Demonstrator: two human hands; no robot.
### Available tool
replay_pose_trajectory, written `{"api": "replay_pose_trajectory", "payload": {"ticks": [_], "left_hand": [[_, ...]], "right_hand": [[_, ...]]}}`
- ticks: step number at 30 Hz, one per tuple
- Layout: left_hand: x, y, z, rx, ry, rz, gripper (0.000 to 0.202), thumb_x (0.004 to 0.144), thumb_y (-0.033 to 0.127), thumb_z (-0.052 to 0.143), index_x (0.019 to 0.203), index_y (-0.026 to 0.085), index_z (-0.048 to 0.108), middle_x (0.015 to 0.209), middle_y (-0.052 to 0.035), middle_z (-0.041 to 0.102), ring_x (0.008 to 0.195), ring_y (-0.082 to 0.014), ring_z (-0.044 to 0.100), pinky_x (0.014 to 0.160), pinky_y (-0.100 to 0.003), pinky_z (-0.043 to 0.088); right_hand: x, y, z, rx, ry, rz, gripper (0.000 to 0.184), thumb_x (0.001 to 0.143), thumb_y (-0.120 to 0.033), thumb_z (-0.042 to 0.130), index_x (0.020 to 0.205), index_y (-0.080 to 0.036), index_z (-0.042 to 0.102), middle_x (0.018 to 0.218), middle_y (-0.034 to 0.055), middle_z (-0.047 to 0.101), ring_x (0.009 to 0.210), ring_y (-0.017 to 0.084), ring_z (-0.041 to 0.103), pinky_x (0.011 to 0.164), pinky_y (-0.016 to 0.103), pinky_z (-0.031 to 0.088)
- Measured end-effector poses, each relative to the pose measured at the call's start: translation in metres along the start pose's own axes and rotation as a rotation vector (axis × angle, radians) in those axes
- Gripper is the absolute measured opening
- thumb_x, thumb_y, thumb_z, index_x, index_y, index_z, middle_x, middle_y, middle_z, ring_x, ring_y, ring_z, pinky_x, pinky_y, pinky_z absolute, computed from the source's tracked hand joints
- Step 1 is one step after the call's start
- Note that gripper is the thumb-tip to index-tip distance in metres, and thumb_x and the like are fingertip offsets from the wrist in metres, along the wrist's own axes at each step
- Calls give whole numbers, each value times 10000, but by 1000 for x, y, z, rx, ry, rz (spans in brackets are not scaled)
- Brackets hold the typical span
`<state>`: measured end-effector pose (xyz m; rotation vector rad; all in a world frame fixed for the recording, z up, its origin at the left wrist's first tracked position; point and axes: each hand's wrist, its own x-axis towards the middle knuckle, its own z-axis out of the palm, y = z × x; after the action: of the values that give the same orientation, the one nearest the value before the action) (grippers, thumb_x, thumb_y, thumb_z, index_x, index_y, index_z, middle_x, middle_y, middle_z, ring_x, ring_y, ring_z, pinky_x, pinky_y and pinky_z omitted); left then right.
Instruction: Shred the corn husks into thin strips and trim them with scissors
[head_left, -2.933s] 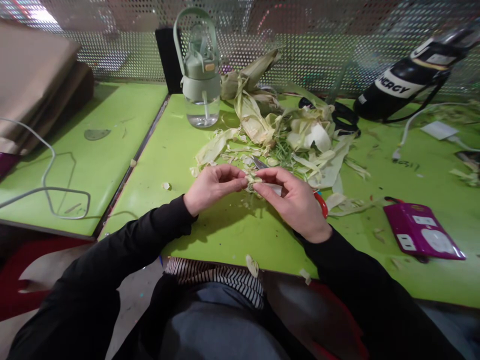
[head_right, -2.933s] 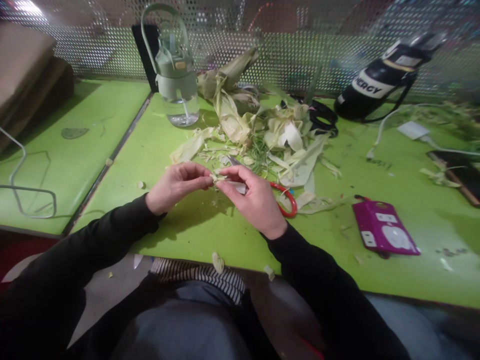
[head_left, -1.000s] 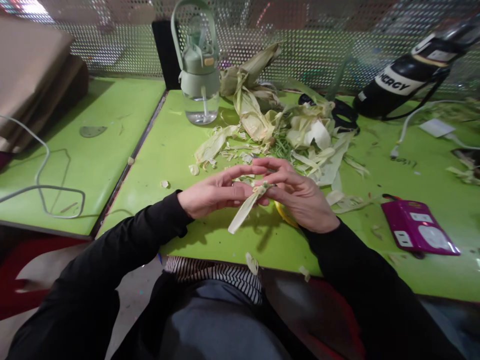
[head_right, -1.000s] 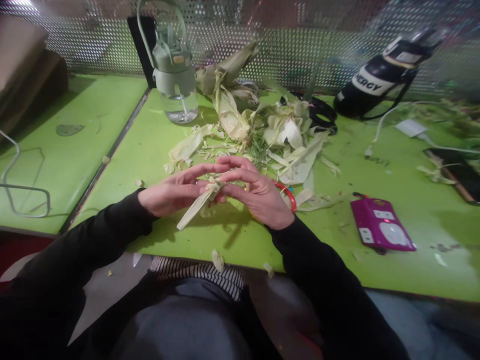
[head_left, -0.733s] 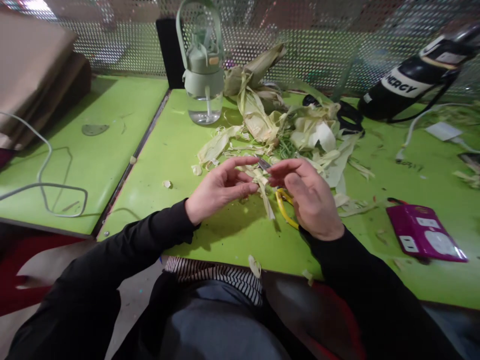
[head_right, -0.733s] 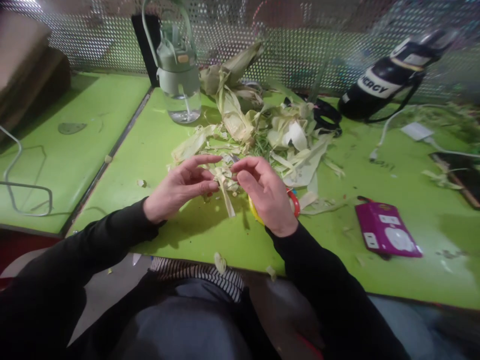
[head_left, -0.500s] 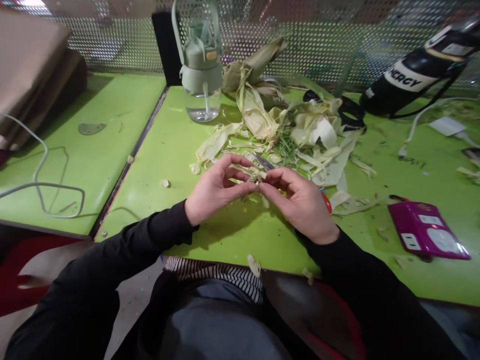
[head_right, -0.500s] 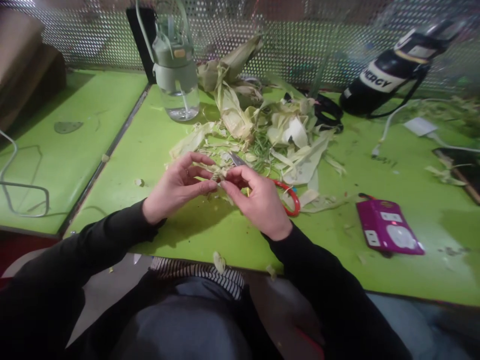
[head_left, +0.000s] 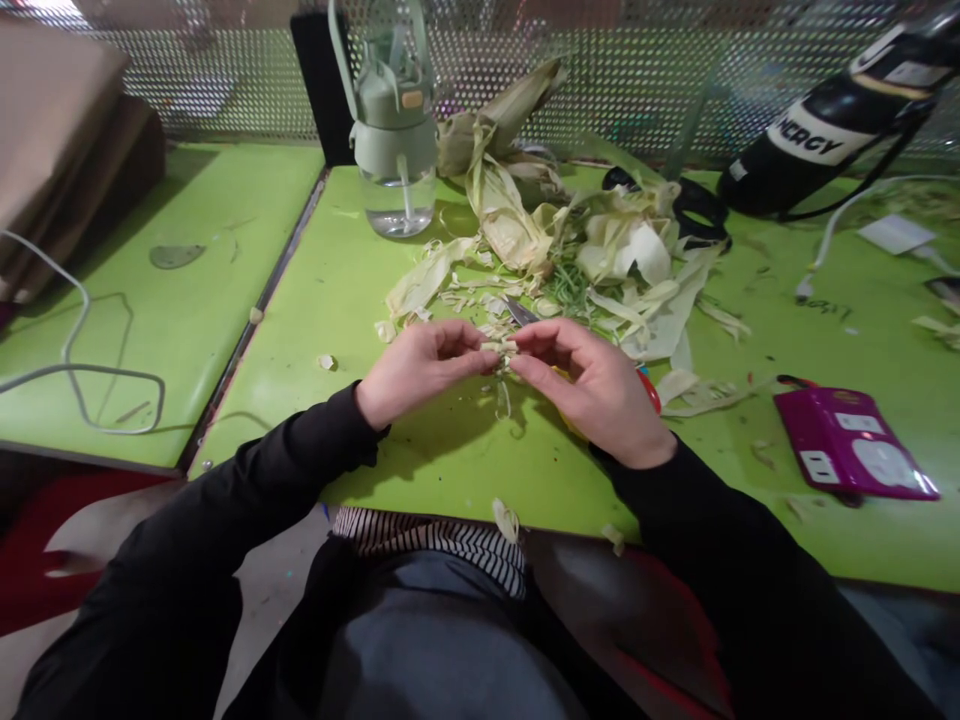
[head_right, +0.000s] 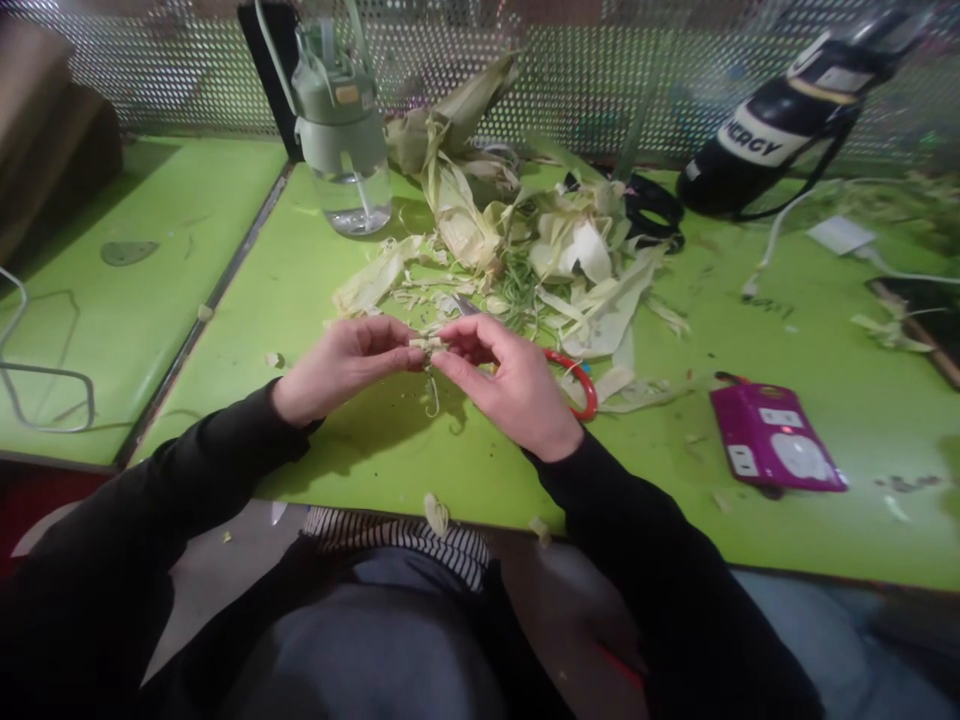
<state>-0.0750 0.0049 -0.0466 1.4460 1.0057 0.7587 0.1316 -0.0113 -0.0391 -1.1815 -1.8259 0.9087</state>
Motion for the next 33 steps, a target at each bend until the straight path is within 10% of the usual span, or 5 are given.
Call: {"api": "replay_pose_trajectory", "payload": {"ticks": [17, 33], "left_hand": [[-6, 13, -4, -87, -148, -41, 156, 884, 275, 705, 847, 125, 695, 832, -44, 763, 788, -111, 684, 842, -278, 548], [-3, 8, 3, -275, -20, 60, 196, 855, 168, 721, 1000, 137, 594, 856, 7, 686, 766, -92, 693, 797, -253, 581]], "right_hand": [[1, 1, -12, -150, -30, -119, 136, 887, -402, 745, 868, -272, 779, 837, -11, 805, 737, 180, 746, 730, 335, 619], [2, -4, -4, 61, 45, 23, 238, 871, -391, 751, 1046, -232, 718, 976, 44, 788, 834, 185, 737, 746, 321, 616]]}}
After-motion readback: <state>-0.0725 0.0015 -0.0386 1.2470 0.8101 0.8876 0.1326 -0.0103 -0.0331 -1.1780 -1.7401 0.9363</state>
